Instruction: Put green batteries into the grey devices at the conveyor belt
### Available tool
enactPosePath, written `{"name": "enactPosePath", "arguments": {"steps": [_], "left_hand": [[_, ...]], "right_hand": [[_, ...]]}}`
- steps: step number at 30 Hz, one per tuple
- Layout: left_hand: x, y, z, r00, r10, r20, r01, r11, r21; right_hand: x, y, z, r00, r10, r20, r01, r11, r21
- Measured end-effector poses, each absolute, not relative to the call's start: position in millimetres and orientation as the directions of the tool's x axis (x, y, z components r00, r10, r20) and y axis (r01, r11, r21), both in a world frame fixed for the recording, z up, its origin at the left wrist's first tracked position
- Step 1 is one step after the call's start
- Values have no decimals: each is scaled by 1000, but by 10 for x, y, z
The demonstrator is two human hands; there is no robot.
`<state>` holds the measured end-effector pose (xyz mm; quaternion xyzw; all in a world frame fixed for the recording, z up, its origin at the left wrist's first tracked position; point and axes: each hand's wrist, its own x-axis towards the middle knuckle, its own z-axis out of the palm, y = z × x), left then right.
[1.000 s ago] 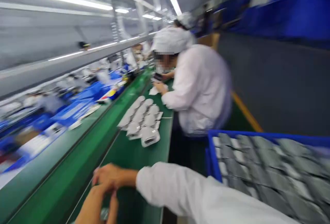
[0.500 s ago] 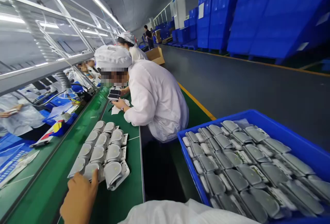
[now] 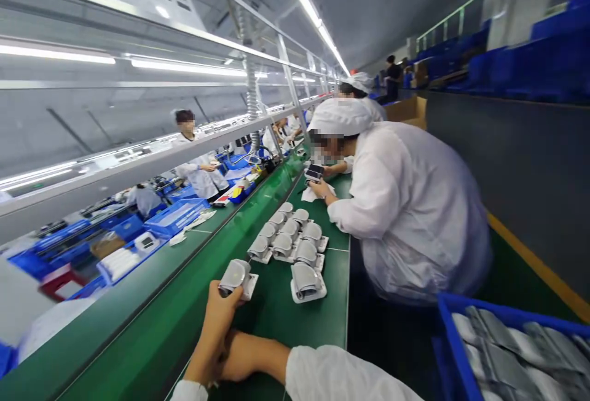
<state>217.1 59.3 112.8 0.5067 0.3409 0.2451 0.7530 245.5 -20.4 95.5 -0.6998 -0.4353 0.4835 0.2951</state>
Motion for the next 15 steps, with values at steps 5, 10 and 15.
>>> {"name": "enactPosePath", "arguments": {"steps": [5, 10, 15], "left_hand": [[1184, 721, 537, 432, 798, -421, -299, 567, 768], [535, 297, -16, 406, 735, -543, -420, 678, 603], [462, -96, 31, 384, 729, -566, -539, 675, 504]], "right_hand": [[2358, -405, 910, 305, 807, -506, 264, -582, -769], [2129, -487, 931, 505, 758, -412, 337, -613, -715], [1960, -677, 1057, 611, 747, -262, 426, -589, -687]]}}
